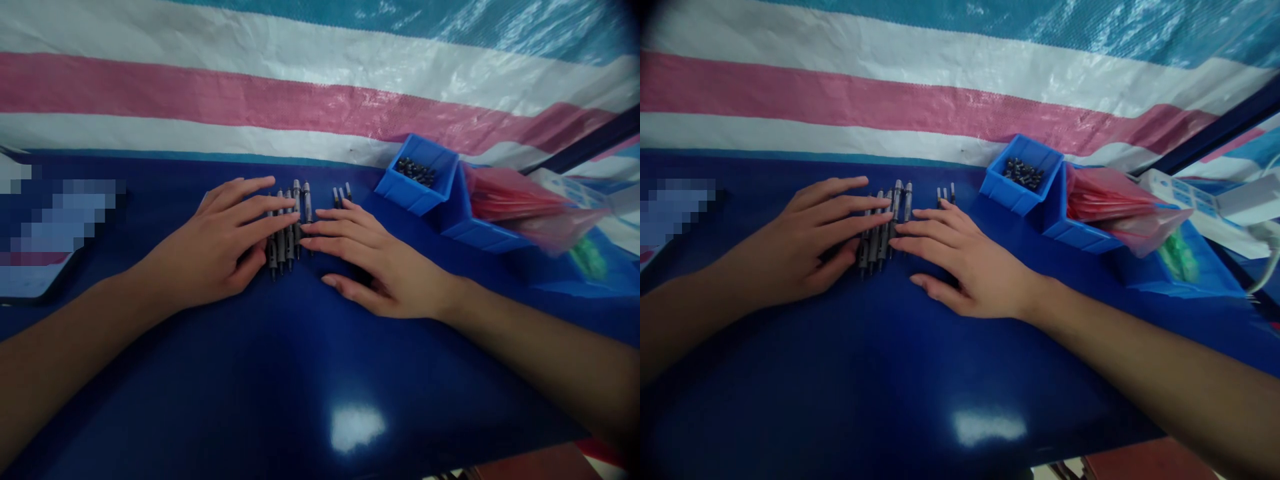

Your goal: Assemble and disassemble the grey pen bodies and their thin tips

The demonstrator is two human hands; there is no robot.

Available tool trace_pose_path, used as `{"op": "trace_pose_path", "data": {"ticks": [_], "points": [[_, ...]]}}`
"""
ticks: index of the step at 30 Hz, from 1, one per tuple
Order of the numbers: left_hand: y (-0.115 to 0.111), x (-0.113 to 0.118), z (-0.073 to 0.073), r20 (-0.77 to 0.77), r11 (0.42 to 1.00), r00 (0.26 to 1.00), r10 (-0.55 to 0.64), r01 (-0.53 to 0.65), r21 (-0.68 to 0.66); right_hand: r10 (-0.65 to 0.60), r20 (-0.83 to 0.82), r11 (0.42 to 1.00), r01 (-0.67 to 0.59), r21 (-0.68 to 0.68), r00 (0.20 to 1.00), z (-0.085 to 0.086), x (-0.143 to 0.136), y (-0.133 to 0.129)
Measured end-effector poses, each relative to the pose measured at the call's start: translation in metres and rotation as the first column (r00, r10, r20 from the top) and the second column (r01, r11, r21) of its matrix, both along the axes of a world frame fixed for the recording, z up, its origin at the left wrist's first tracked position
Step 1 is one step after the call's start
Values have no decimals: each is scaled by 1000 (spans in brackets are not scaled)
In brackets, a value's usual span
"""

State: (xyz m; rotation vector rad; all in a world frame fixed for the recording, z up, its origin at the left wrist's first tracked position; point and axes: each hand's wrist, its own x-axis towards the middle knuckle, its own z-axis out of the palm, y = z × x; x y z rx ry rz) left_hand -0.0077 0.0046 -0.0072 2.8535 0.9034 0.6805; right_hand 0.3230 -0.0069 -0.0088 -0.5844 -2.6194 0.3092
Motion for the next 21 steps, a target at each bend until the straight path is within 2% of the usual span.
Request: {"op": "trace_pose_path", "data": {"ticks": [5,14,21], "points": [[-1,0,1,-40,996,996,-78,76,-36,34,-70,998,-30,56,997,-4,1,3],[0,0,0,-34,995,997,-66,63,-80,58,-156,995,-45,86,986,1,-1,1],[-1,0,0,-39,997,998,-52,49,-66,95,-148,994,-85,72,984,-1,-1,3]]}}
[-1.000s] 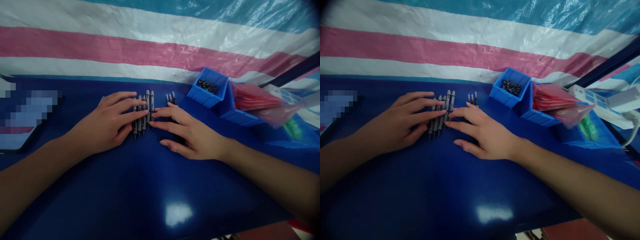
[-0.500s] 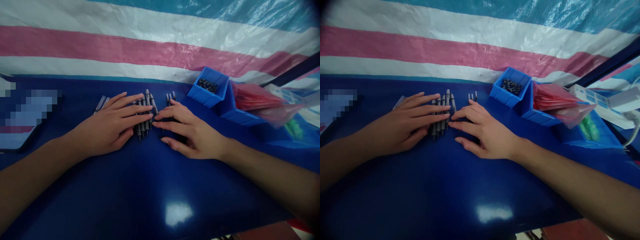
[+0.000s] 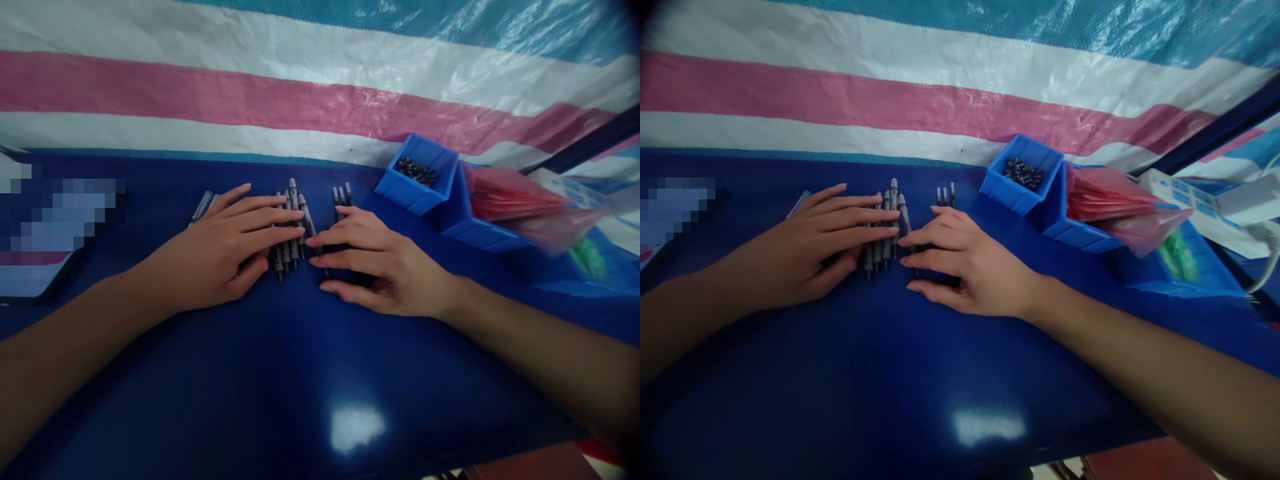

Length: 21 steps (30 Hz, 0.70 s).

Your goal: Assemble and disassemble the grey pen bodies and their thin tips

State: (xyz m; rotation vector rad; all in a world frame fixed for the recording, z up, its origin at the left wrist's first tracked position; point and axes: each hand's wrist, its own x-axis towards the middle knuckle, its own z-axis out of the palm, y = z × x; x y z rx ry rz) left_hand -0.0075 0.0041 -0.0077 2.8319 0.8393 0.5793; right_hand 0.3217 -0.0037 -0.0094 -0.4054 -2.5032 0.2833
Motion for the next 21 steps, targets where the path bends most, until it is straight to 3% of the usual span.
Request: {"op": "trace_pose_path", "data": {"ticks": [8,14,17,21], "points": [[0,1,0,12,1000,1000,-7,7,2,60,25,998,-60,-30,998,2,0,0],[0,0,0,10,1000,1000,-16,16,2,26,-26,999,-26,-33,999,0,-1,-2],[0,0,0,4,1000,1000,-22,22,4,-45,-106,998,42,-38,993,3,-1,-5],[-2,1,5,15,999,1000,-26,25,33,-273,-288,962,261,-79,918,8,-2,-14]]}}
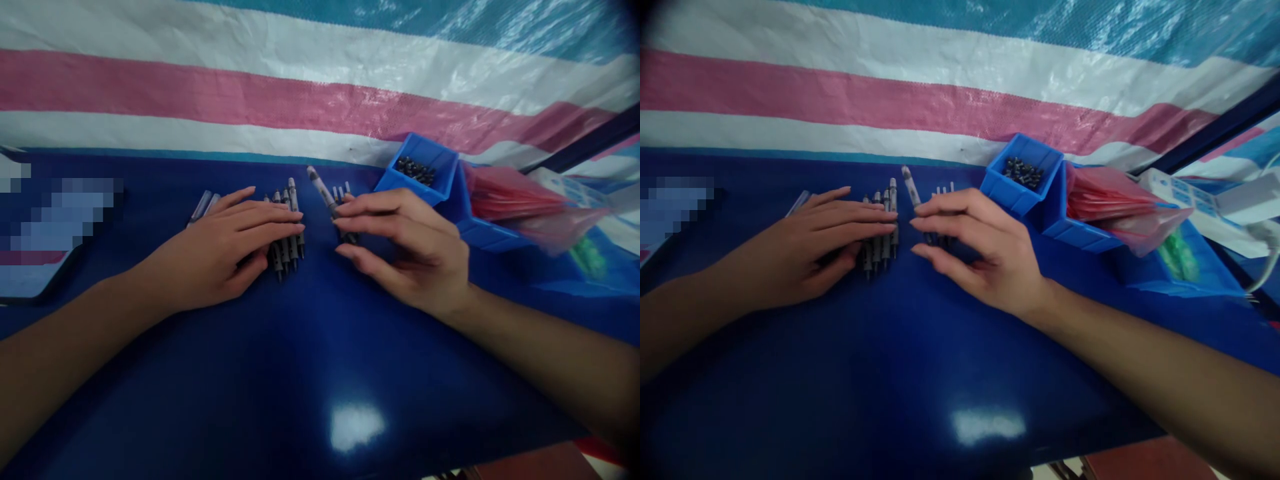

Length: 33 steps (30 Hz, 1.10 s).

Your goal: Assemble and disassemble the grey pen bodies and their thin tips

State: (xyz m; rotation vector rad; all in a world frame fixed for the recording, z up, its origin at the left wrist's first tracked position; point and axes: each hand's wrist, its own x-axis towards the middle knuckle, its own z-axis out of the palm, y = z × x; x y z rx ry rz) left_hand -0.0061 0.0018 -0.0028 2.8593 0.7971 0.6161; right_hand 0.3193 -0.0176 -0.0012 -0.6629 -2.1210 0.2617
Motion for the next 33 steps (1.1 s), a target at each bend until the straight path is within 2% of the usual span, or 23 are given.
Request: {"op": "trace_pose_path", "data": {"ticks": [3,7,10,14,19,23,31,33], "points": [[-4,3,8,64,992,998,21,-29,126,-90,-96,996,87,-37,991,2,-3,-7],[-7,3,14,124,941,992,11,-53,335,7,-125,999,-13,-49,992,3,-8,-13],[-9,0,12,30,930,1000,4,-14,367,74,-149,989,-91,-113,986,2,-11,-17],[-14,1,8,72,908,996,48,-74,412,78,-257,943,-155,-294,963,-3,-12,-21],[-20,5,7,121,925,987,106,-142,352,-28,-381,923,-122,-365,924,-7,-13,-22],[-20,6,7,119,927,985,123,-157,341,-49,-426,906,-139,-399,903,-6,-15,-20],[-15,4,3,136,949,977,164,-194,250,-43,-404,936,-105,-337,914,-7,-15,-19],[-15,4,3,142,953,975,171,-200,229,-52,-398,928,-103,-358,916,-6,-15,-19]]}}
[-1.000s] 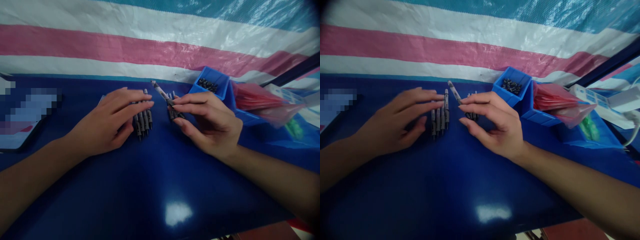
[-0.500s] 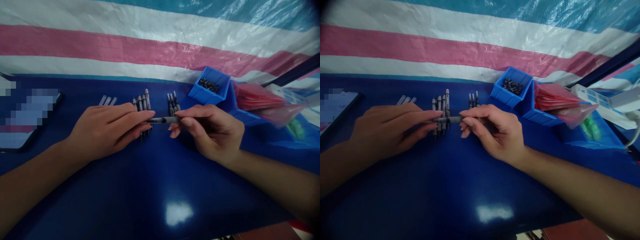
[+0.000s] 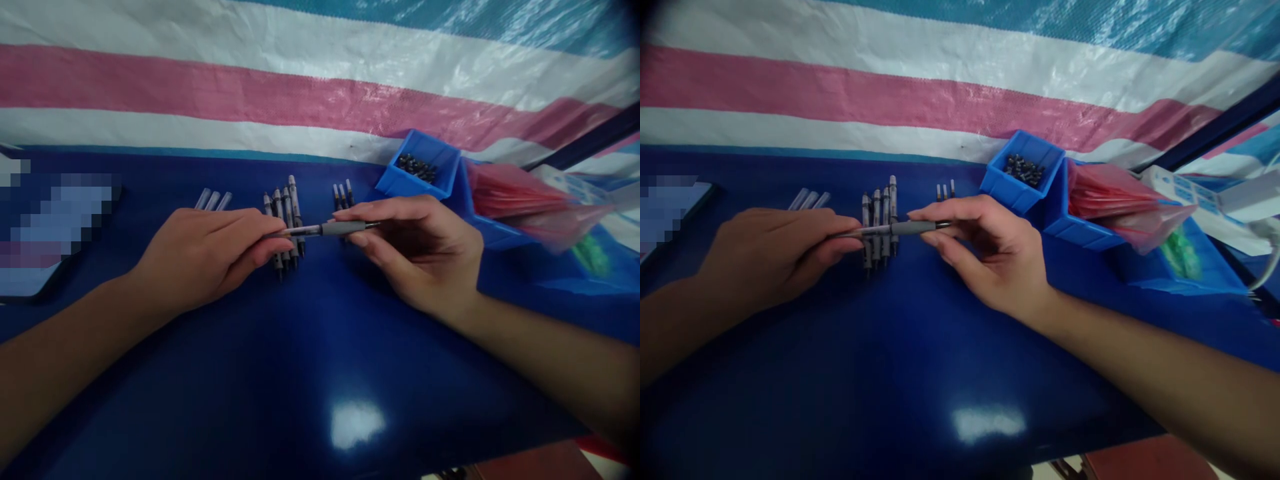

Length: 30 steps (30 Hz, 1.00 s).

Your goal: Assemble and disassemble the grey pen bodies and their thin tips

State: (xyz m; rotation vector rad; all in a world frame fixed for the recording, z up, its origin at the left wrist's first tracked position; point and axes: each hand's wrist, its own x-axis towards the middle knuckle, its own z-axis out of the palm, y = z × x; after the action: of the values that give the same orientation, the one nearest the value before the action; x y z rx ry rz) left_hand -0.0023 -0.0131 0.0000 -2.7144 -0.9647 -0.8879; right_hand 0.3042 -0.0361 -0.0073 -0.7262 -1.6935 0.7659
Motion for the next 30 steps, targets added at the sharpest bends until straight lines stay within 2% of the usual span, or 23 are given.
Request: {"op": "trace_pose_path", "data": {"ticks": [4,6,11,15,17,20,25,30], "points": [[0,1,0,-6,999,999,-35,35,15,43,-13,993,-45,-113,999,0,0,0],[1,1,-1,-15,999,999,-45,46,17,37,-2,993,-37,-113,999,-1,1,0],[1,0,-1,-27,1000,1000,17,-17,-21,57,-10,995,-58,-86,998,-3,4,5],[2,0,-1,-22,999,998,-52,52,4,90,-10,977,-91,-191,996,-1,3,6],[2,1,-1,-16,997,997,-76,76,15,86,-9,979,-86,-187,996,0,2,7],[3,2,-1,-4,999,999,-51,51,16,80,-42,987,-85,-139,996,1,2,10],[3,2,-3,-2,999,999,-33,33,33,93,-15,965,-94,-247,996,3,2,8],[3,1,-3,11,999,999,-36,36,2,63,-11,983,-64,-173,998,1,4,7]]}}
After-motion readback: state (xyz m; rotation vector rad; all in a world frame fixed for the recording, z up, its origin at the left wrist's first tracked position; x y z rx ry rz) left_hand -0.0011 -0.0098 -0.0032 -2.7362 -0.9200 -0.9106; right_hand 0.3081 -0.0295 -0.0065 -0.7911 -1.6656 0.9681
